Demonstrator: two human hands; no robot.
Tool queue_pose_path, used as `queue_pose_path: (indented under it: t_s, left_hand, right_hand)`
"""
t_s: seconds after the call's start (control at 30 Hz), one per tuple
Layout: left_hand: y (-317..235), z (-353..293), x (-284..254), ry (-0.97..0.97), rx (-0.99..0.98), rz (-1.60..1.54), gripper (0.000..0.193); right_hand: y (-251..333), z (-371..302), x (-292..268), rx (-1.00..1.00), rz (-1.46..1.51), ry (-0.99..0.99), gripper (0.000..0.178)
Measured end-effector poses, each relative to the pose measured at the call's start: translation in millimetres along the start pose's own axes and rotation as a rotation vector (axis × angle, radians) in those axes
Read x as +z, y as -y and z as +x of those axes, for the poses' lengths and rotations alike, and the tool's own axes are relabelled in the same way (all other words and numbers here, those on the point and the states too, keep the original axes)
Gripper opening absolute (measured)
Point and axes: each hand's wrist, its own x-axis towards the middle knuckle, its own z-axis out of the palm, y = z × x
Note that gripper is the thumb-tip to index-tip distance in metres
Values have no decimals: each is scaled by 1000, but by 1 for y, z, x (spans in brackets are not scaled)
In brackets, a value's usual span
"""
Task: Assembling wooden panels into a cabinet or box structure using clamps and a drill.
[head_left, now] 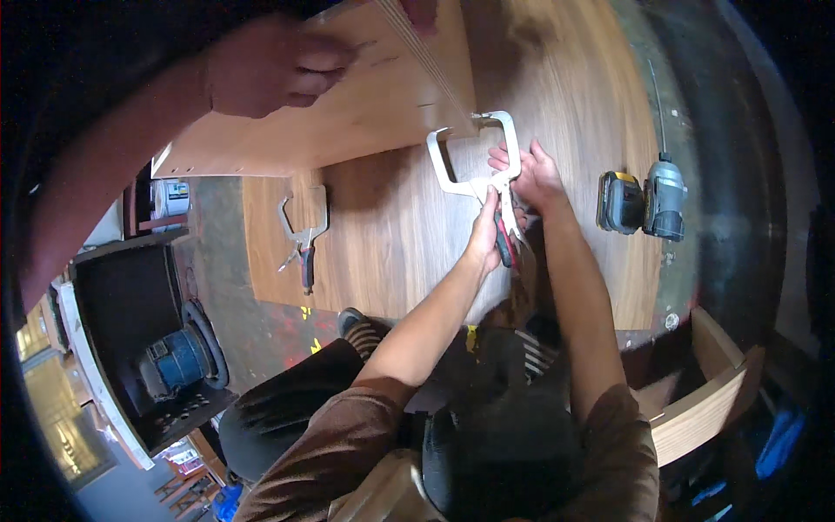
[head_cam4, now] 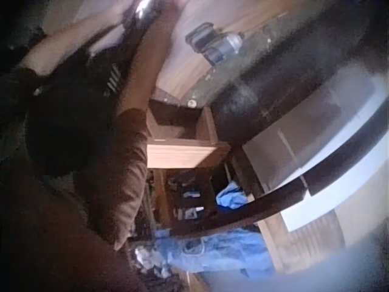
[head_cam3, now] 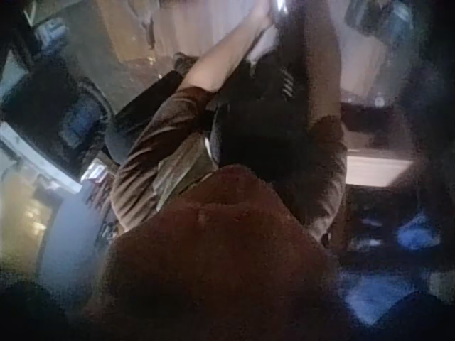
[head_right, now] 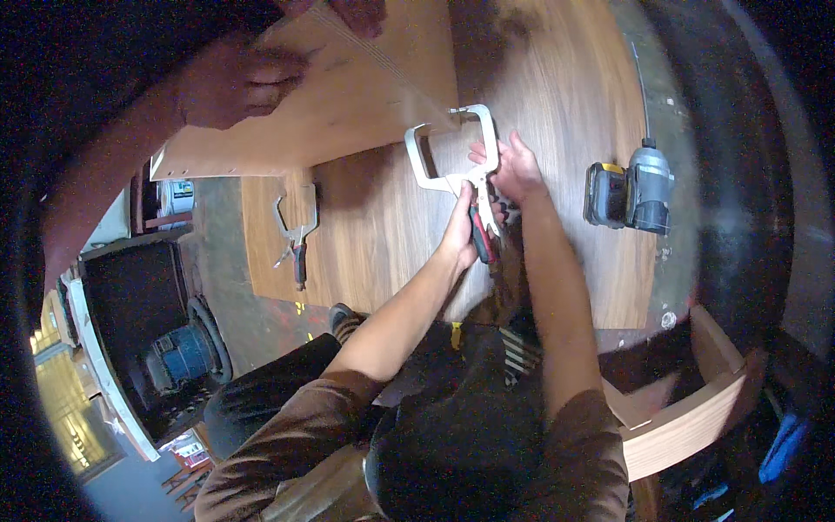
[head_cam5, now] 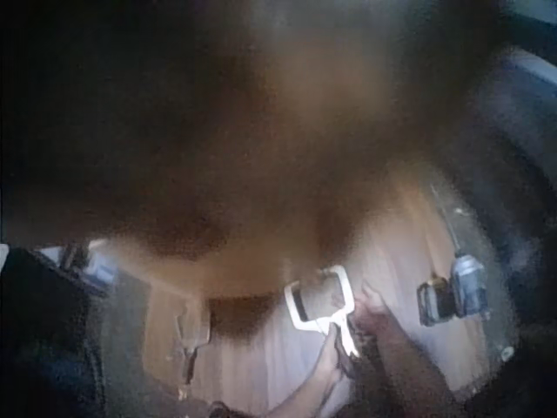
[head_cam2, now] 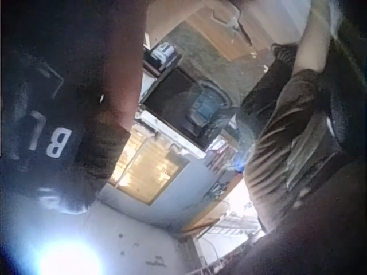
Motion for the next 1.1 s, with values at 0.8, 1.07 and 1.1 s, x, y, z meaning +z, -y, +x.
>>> queue_pose_path:
  t_s: [0.8, 1.07, 1.1]
  left_hand:
    - [1, 10, -3, -105, -43, -17, 31]
    - [5, 11, -1, -85, -40, 3, 31]
    - [5, 11, -1, -68, -38, 3, 31]
  right_hand:
    - [-23, 39, 7, 66, 56, 131, 99]
    - [-23, 46, -15, 73, 15, 169, 99]
    - [-25, 45, -16, 54, 17, 167, 99]
